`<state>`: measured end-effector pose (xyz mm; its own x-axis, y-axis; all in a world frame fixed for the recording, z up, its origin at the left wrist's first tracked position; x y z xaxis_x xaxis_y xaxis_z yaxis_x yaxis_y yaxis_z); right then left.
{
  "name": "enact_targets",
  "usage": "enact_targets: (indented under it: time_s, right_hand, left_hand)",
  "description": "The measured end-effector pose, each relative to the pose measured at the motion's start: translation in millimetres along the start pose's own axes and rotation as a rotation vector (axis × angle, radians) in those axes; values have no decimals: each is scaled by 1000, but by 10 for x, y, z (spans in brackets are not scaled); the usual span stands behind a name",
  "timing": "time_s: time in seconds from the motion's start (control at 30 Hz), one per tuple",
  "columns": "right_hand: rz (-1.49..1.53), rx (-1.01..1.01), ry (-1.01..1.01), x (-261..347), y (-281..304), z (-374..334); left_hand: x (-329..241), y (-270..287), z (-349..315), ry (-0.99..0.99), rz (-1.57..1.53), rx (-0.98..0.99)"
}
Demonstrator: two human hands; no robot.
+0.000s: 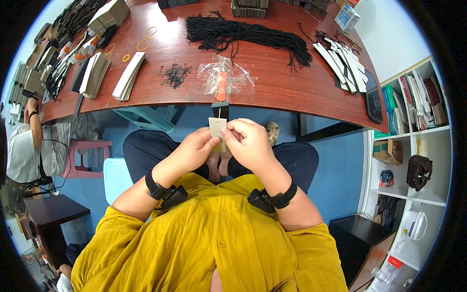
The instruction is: Assembling small components onto black strings at a production table.
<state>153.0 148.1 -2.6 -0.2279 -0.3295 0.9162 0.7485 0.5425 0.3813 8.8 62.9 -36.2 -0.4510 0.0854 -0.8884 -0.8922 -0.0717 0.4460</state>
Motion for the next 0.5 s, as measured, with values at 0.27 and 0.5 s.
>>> enact_targets:
  time_s: [0.27, 0.5]
  right_hand:
    - [-7, -104, -59, -67, -51, 119]
    - [-83, -258, -95, -33, 44, 10]
  left_hand:
    - [-187, 142, 102, 133, 44, 32]
    - [-1191, 685, -186, -399, -616, 694]
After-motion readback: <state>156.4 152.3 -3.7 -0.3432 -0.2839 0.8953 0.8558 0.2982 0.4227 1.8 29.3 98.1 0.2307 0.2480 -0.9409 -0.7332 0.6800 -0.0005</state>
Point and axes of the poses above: each hand's wrist, its own z-axis towards the middle knuckle, its own y-axis out of the back of the hand, x = y × z, the point moved 1 cm from there along z, towards the middle knuckle, and after that the axes turned 4 degrees about -y, right-handed, at the moved point
